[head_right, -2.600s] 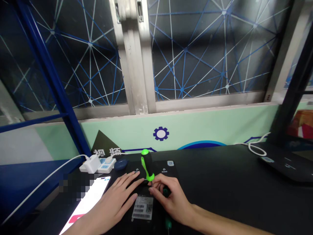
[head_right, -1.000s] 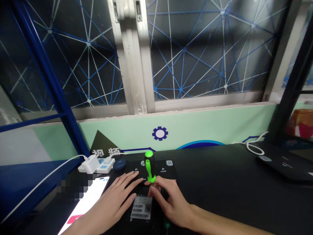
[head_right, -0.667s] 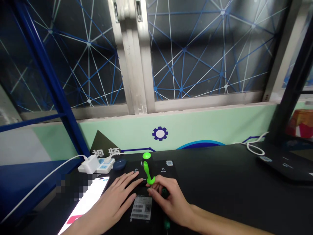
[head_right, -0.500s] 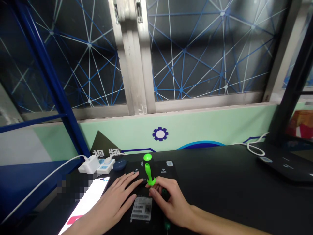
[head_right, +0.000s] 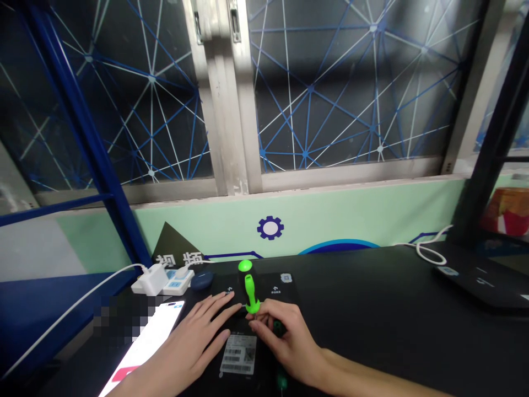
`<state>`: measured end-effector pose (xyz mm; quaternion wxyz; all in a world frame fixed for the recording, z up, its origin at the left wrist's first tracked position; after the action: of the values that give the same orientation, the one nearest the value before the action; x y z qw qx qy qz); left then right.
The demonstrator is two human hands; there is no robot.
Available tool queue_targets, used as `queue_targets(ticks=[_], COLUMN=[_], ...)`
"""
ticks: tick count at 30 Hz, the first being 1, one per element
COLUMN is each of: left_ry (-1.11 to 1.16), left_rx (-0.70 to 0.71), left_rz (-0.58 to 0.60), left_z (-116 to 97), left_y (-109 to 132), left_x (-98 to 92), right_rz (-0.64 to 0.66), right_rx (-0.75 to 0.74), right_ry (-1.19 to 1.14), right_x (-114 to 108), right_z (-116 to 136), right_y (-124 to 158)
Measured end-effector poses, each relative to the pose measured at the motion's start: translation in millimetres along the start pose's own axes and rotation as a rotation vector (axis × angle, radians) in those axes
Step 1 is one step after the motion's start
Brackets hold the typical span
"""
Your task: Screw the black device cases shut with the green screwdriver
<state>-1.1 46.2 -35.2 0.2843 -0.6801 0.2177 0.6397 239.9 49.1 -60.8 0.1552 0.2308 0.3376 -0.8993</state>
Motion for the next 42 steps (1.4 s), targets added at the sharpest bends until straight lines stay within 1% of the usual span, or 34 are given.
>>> queue_targets(ticks=[6,12,21,29,34,42], left_ry=[0.006,-0.011,-0.015,-0.013,-0.008,-0.020], left_rx=[0.001,-0.016,0.010,0.022,-0.005,0.016], left_rz=[-0.013,0.010,-0.015,-0.035,0.003,-0.021], left_z=[0,1,-1,1,-2,0], left_y=[0,0,0,1,0,1], left_x=[-0.2,2.8,-1.9,0.5,-1.6,-0.6], right_rz=[0.032,0.111,0.031,-0.015,0.013,0.088], right_rx=[-0.002,-0.023,0.015,0.037,0.019,0.013], right_ry=[-0.014,-0.044,-0.056,-0.063,-0.071,-0.090], right_x=[-2,-6,-2,0,-2,-4], right_z=[4,10,7,5,5,12], right_y=[-1,-1,-5,-3,-5,-3])
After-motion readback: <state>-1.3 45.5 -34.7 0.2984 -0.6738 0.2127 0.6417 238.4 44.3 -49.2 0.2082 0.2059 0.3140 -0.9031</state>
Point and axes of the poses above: each hand's wrist, its own y-axis away from the middle knuckle, its own x-axis out of the palm, z = x × y, the point moved 1 cm from there along -y, towards the middle knuckle, and after that the axes turned 10 degrees about z, right-handed, at the moved point
